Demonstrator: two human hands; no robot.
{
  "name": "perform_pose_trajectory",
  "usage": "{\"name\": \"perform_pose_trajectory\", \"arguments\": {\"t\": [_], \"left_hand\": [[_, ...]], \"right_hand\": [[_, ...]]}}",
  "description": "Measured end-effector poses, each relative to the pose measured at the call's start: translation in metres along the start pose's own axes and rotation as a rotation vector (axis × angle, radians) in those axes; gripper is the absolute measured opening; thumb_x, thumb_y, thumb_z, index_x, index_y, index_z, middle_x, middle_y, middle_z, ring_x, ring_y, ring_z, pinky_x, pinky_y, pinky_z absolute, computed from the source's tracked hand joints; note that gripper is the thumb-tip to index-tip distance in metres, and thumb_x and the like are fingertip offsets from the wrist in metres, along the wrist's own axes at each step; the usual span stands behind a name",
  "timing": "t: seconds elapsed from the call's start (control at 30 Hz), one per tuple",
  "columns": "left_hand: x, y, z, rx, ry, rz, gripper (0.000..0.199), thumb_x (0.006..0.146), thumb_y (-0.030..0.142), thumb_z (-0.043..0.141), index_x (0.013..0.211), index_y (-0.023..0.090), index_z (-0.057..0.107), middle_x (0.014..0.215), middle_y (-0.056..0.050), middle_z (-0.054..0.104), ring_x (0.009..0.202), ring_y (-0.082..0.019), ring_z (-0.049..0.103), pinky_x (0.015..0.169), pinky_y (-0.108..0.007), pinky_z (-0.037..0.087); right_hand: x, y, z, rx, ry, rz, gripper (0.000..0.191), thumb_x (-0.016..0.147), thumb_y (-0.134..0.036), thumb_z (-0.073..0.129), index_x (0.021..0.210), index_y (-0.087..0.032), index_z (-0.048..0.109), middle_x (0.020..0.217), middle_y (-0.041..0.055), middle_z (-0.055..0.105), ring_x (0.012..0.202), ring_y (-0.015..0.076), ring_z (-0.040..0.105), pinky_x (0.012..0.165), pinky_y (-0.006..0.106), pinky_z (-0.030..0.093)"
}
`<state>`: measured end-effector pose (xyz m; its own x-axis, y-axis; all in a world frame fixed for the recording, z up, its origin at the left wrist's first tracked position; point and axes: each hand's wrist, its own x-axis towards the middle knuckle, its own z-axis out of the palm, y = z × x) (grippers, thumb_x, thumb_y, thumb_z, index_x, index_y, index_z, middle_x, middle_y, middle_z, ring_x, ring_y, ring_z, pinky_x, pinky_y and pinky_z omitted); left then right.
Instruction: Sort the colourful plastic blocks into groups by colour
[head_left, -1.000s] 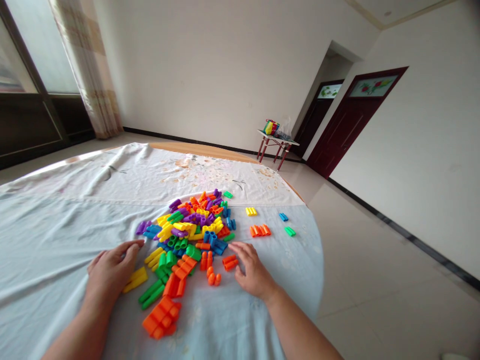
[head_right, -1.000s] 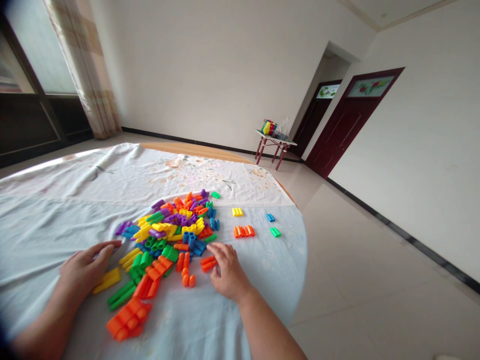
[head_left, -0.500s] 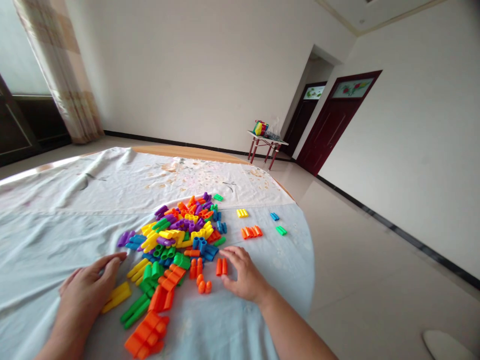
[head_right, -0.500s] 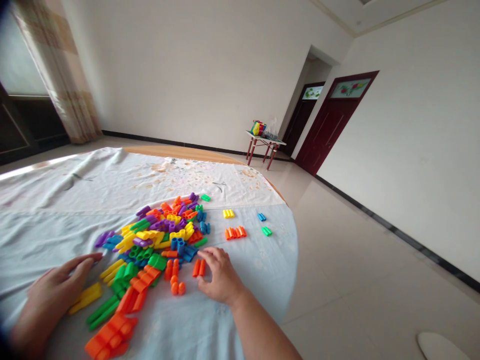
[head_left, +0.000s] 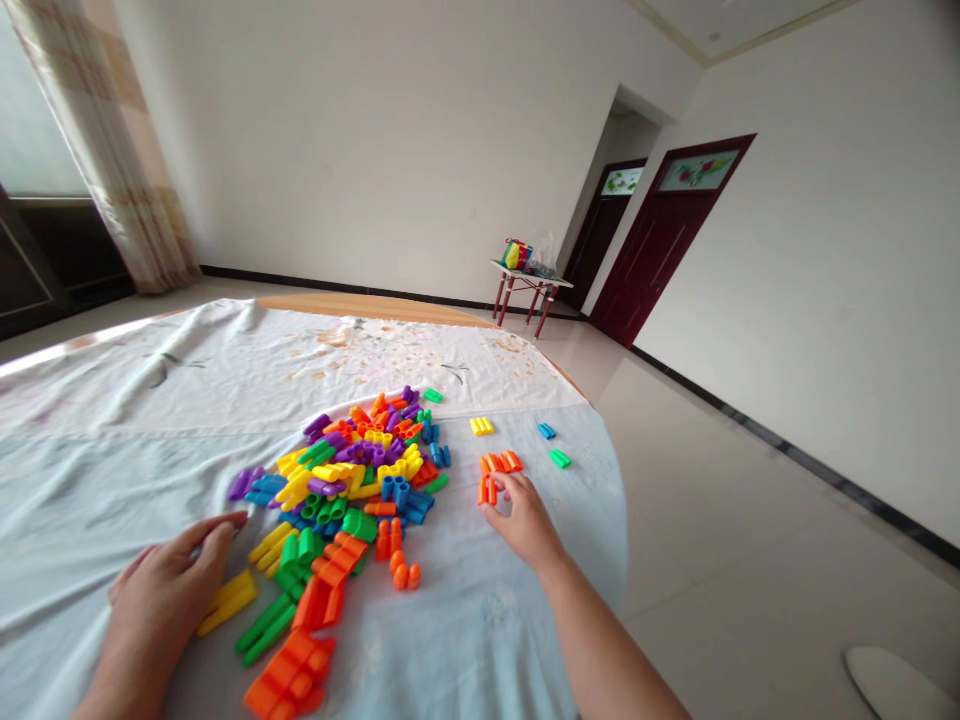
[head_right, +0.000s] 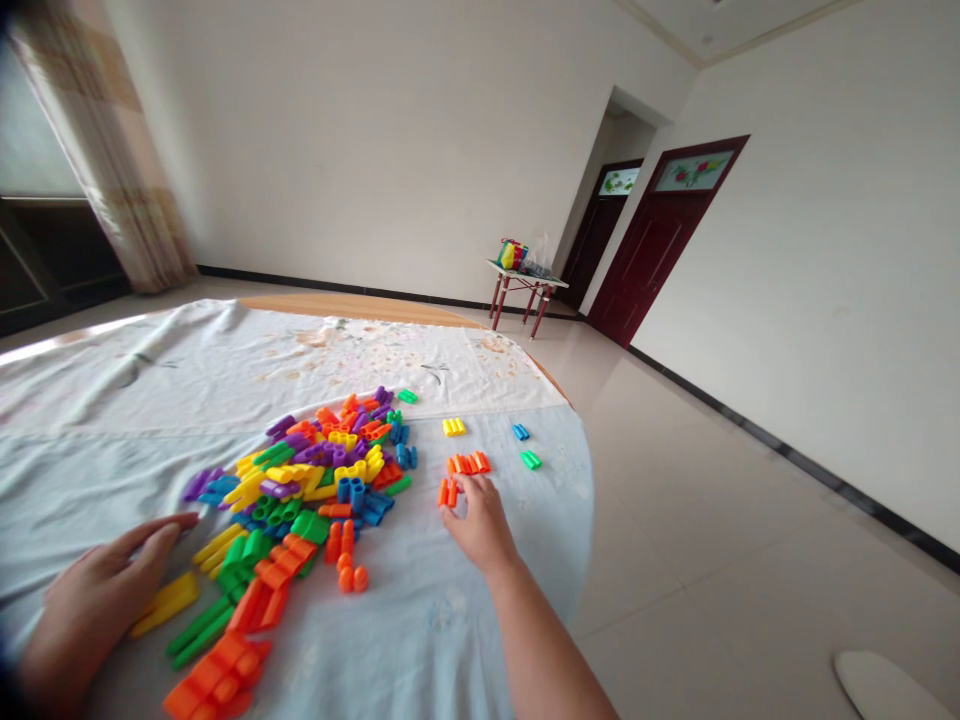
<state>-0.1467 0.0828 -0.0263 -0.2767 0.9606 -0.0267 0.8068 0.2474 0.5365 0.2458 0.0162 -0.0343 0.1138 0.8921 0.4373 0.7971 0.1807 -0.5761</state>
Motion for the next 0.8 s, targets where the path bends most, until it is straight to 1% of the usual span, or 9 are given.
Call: {"name": "perform_pose_trajectory", "arguments": {"t": [0.1,0.2,0.3,0.4,0.5,0.57,0.63,0.8], "left_hand": [[0.0,0.0,0.0,0.003,-0.001,0.01,0.051,0.079,0.047,0.029,0.107,0.025,0.066,0.086,-0.007,0.071,0.097,-0.028,0.057,0.088,-0.039,0.038],[0.0,0.001,0.0,0.011,-0.027,-0.013,0.054,0.078,0.048,0.027,0.109,0.025,0.065,0.087,-0.007,0.07,0.099,-0.028,0.056,0.089,-0.039,0.037],[-0.001,0.003,-0.001,0.015,-0.046,-0.024,0.055,0.078,0.049,0.025,0.111,0.025,0.063,0.084,-0.007,0.07,0.1,-0.028,0.055,0.092,-0.039,0.035],[-0.003,0.005,-0.002,0.009,-0.042,-0.017,0.057,0.078,0.051,0.024,0.11,0.025,0.063,0.089,-0.008,0.069,0.102,-0.028,0.054,0.093,-0.039,0.034],[-0.004,0.006,-0.002,0.012,-0.047,-0.028,0.059,0.078,0.051,0.022,0.111,0.024,0.063,0.092,-0.008,0.069,0.103,-0.028,0.054,0.094,-0.039,0.035],[-0.004,0.005,-0.002,0.018,-0.047,-0.028,0.059,0.078,0.05,0.022,0.111,0.024,0.063,0.093,-0.008,0.068,0.103,-0.028,0.053,0.094,-0.038,0.035],[-0.002,0.003,-0.002,0.013,-0.042,-0.024,0.058,0.078,0.05,0.023,0.111,0.024,0.063,0.094,-0.008,0.069,0.102,-0.028,0.054,0.093,-0.038,0.035],[0.001,-0.001,0.001,0.0,-0.02,-0.039,0.054,0.079,0.051,0.028,0.111,0.027,0.063,0.082,-0.006,0.069,0.098,-0.027,0.056,0.092,-0.04,0.036]], "right_hand": [[0.002,0.018,-0.006,-0.05,0.006,0.019,0.042,0.071,-0.014,0.059,0.112,-0.018,0.058,0.104,0.0105,0.06,0.098,0.0242,0.057,0.09,0.042,0.047],[0.0,0.027,-0.006,-0.077,-0.011,0.033,0.043,0.069,-0.01,0.057,0.111,-0.017,0.058,0.106,0.0109,0.06,0.097,0.0236,0.059,0.09,0.041,0.048],[-0.003,0.028,-0.003,-0.074,0.008,0.028,0.048,0.068,-0.011,0.058,0.116,-0.016,0.056,0.104,0.0106,0.06,0.095,0.0232,0.059,0.088,0.04,0.049],[-0.004,0.027,0.0,-0.076,0.041,0.024,0.053,0.068,-0.019,0.063,0.12,-0.015,0.052,0.103,0.0108,0.061,0.095,0.0244,0.059,0.086,0.041,0.05],[-0.004,0.025,0.001,-0.086,0.041,0.025,0.044,0.072,-0.023,0.062,0.115,-0.017,0.056,0.105,0.0116,0.061,0.097,0.0251,0.058,0.086,0.042,0.05],[-0.003,0.025,0.002,-0.087,0.033,0.012,0.038,0.074,-0.02,0.06,0.111,-0.018,0.058,0.104,0.0107,0.061,0.097,0.0246,0.058,0.086,0.041,0.05],[-0.003,0.026,0.003,-0.089,0.036,0.0,0.036,0.073,-0.018,0.059,0.109,-0.019,0.06,0.103,0.01,0.062,0.097,0.0242,0.058,0.086,0.04,0.05],[-0.003,0.028,0.004,-0.09,0.058,-0.012,0.035,0.074,-0.016,0.057,0.109,-0.018,0.059,0.103,0.0106,0.062,0.098,0.0246,0.058,0.088,0.041,0.049]]}}
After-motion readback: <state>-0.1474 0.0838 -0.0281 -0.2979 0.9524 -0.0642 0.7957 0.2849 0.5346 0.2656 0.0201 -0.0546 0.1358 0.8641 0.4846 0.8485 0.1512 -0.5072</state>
